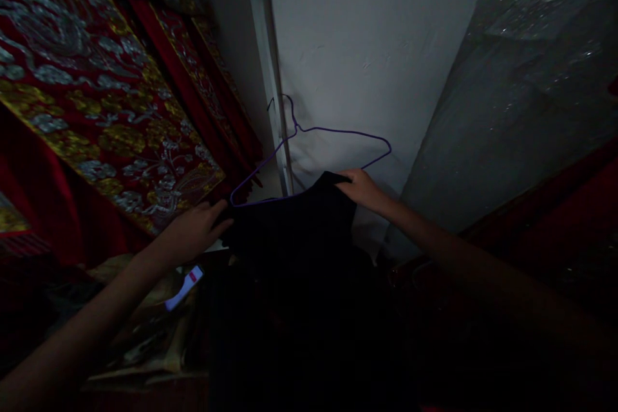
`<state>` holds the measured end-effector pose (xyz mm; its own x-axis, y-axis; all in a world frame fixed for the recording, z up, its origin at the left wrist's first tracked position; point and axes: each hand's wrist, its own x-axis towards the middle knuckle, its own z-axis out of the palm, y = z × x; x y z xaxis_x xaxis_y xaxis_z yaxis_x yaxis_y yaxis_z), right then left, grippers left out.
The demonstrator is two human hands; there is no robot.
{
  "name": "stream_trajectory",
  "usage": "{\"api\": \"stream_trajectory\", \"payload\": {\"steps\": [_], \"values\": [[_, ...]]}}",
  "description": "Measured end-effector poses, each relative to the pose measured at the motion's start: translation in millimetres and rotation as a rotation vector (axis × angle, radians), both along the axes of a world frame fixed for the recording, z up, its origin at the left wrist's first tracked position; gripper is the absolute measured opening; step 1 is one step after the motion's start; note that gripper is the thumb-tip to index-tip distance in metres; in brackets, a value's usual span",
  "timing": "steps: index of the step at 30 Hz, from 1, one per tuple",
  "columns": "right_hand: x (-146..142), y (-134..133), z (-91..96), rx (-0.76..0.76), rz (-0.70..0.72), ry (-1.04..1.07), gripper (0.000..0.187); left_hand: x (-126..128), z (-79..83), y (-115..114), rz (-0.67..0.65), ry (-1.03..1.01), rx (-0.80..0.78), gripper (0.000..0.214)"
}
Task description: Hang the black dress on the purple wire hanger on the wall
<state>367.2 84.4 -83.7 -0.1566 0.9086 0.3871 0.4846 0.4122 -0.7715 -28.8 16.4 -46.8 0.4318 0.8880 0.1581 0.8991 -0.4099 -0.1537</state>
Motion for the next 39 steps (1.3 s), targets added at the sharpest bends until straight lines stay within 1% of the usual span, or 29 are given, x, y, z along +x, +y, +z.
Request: {"api": "stream_trajectory", "payload": {"steps": [3, 5, 6, 8, 11, 16, 21, 24, 27, 30, 34, 37, 39], "values": [[-1, 0, -3.7, 0.001, -0.014, -0.02, 0.022, 4, -14.9, -5, -0.006, 0.036, -0.098, 0.052], [-2, 0, -5.5, 0.012, -0.019, -0.01, 0.02, 5, -19.6, -5, -0.008, -0.022, -0.114, 0.059], [-3, 0, -5.9, 0.019, -0.022, -0.001, 0.019, 5, -19.5, -4, -0.013, -0.063, -0.112, 0.061], [-4, 0, -5.6, 0.02, -0.023, 0.016, 0.02, 2, -14.5, 0, -0.033, -0.136, -0.083, 0.061], [-5, -2, -2.6, -0.019, -0.012, 0.03, 0.025, -5, 0.2, 4, -0.057, -0.229, -0.028, 0.054], [-7, -6, 3.1, -0.091, 0.0, 0.041, 0.027, -10, 24.0, -3, -0.077, -0.499, 0.014, 0.049], [-6, -8, 4.9, -0.091, -0.022, 0.038, 0.034, -6, 32.3, -8, -0.135, -0.827, 0.047, 0.045], [-9, -10, 6.4, -0.13, -0.025, 0.037, 0.036, 0, 35.8, -2, -0.133, -0.995, 0.059, 0.041], [-14, -16, 8.0, -0.157, -0.061, 0.049, 0.037, 14, 42.9, 9, -0.118, -1.09, 0.119, 0.036], [-20, -26, 7.7, -0.15, -0.042, 0.076, 0.033, 37, 52.7, 17, -0.161, -1.091, 0.186, 0.029], [-26, -42, 6.4, -0.123, 0.044, 0.135, 0.018, 70, 60.3, 25, -0.258, -0.93, 0.213, 0.02], [-28, -52, 8.5, -0.094, 0.116, 0.147, 0.019, 81, 56.0, 37, -0.315, -0.783, 0.292, 0.023], [-28, -55, 9.7, -0.063, 0.158, 0.137, 0.021, 83, 49.5, 47, -0.298, -0.757, 0.333, 0.033]]}}
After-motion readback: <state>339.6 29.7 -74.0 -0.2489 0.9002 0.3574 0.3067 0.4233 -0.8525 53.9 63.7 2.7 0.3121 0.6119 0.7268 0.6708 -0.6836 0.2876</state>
